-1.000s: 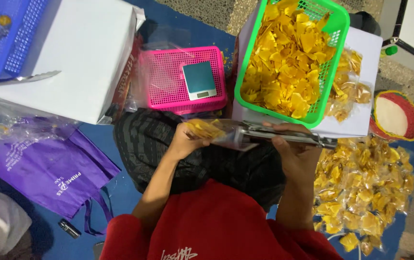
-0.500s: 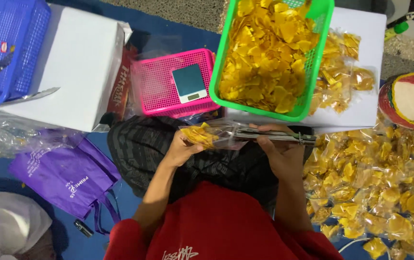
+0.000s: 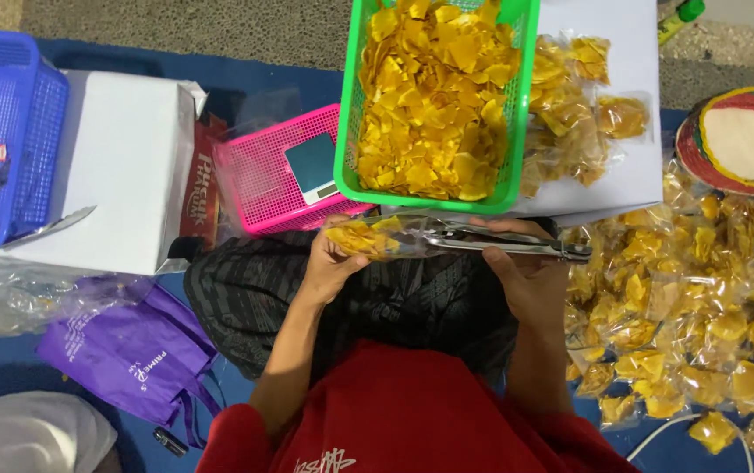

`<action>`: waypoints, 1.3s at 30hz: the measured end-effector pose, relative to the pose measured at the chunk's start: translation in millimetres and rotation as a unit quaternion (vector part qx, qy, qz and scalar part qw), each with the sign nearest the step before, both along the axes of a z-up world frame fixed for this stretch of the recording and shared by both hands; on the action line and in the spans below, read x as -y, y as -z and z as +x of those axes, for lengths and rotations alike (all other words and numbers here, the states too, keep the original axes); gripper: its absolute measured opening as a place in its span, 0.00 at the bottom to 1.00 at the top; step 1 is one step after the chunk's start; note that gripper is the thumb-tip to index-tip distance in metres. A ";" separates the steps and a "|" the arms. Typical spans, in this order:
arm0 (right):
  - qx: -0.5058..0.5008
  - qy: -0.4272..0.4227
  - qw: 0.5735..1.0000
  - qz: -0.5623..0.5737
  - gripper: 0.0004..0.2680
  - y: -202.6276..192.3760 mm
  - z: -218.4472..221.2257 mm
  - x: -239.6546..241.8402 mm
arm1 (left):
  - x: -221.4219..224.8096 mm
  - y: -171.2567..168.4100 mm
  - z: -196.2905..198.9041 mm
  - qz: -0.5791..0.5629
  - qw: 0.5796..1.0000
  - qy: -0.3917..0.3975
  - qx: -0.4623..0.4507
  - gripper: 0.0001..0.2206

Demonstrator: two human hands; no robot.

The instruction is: Packing yellow chips into small plastic bags using tongs and weighing them on a scale.

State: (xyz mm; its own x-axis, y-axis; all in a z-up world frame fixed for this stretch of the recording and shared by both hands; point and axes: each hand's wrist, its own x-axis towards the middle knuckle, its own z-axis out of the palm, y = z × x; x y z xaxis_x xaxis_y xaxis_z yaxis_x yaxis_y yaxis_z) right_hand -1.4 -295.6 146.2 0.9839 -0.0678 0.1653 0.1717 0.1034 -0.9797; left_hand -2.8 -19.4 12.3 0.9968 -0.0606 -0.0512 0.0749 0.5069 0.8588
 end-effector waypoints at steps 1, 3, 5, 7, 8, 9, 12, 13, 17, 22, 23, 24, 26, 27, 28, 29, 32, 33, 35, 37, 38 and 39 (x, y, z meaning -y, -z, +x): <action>0.000 0.003 1.000 0.000 0.09 3.9 1.4 3.3 | -0.3 2.0 0.7 0.000 1.000 0.003 0.000 0.30; 0.021 0.002 0.999 -0.033 0.07 11.6 3.3 8.8 | -1.9 6.1 -0.1 0.011 1.000 -0.003 0.004 0.26; 0.022 0.006 1.000 -0.009 0.06 11.0 0.6 3.8 | -1.0 24.3 -7.5 0.002 1.000 -0.008 -0.003 0.27; 0.025 0.006 1.000 0.016 0.06 8.8 -1.3 -1.9 | -0.9 31.5 -13.4 -0.006 1.000 -0.017 -0.009 0.27; 0.027 0.003 1.000 0.005 0.06 6.7 -2.7 -4.7 | -0.6 29.4 -15.7 -0.009 1.000 -0.017 -0.012 0.25; 0.029 0.000 1.000 -0.007 0.06 4.4 -4.0 -6.9 | 0.5 27.5 -17.7 -0.012 1.000 -0.017 -0.014 0.24; 0.023 0.004 1.000 0.021 0.06 6.9 -4.7 -15.0 | 1.0 8.1 -20.9 -0.012 1.000 -0.010 -0.008 0.19; 0.025 0.000 1.000 0.020 0.06 6.4 -5.7 -18.1 | -2.3 18.1 -23.8 -0.013 1.000 -0.014 -0.006 0.19; 0.021 0.043 0.997 0.068 0.09 12.8 -10.8 -22.6 | -11.1 42.0 -30.3 -0.035 0.999 -0.003 -0.012 0.17; 0.028 0.055 0.994 0.086 0.11 7.3 -8.3 -32.0 | -14.9 46.3 -28.8 -0.062 0.997 -0.023 -0.025 0.19; 0.034 0.046 0.993 0.106 0.10 8.4 -8.3 -33.1 | -15.2 43.5 -28.5 -0.059 0.998 -0.027 -0.026 0.19; 0.041 0.037 0.991 0.126 0.10 9.7 -8.1 -34.1 | -15.5 41.0 -28.0 -0.057 0.998 -0.031 -0.028 0.19; 0.026 0.035 0.988 0.149 0.09 13.8 -9.0 -32.4 | -12.9 23.6 -25.2 -0.067 0.997 -0.035 -0.033 0.18; 0.012 0.033 0.984 0.174 0.09 16.0 -8.5 -32.3 | -12.4 14.9 -23.2 -0.075 0.996 -0.040 -0.036 0.18; 0.012 0.032 0.984 0.173 0.09 17.1 -8.3 -33.3 | -13.9 20.6 -23.9 -0.076 0.996 -0.041 -0.036 0.18; 0.006 0.030 0.986 0.166 0.09 18.0 -7.4 -33.5 | -14.2 26.5 -23.8 -0.073 0.996 -0.041 -0.034 0.18; -0.008 0.017 0.991 0.130 0.10 13.2 -4.9 -39.0 | -9.0 17.0 -25.4 -0.077 0.996 -0.039 -0.028 0.18; -0.015 0.003 0.994 0.105 0.10 11.1 -2.7 -42.9 | -7.9 9.0 -25.4 -0.080 0.996 -0.040 -0.022 0.18; -0.016 0.007 0.995 0.097 0.10 12.9 -2.4 -44.4 | -5.6 -12.5 -23.6 -0.087 0.996 -0.019 -0.010 0.22; -0.016 0.012 0.996 0.091 0.10 14.7 -1.7 -44.8 | -6.9 -26.2 -22.2 -0.094 0.996 0.003 0.003 0.26; -0.012 0.022 0.997 0.071 0.10 15.7 -1.0 -43.7 | -8.4 -28.9 -21.4 -0.082 0.997 0.013 -0.002 0.24; -0.008 0.033 0.998 0.050 0.10 16.8 -1.8 -42.3 | -9.7 -31.4 -21.8 -0.072 0.997 0.024 -0.009 0.22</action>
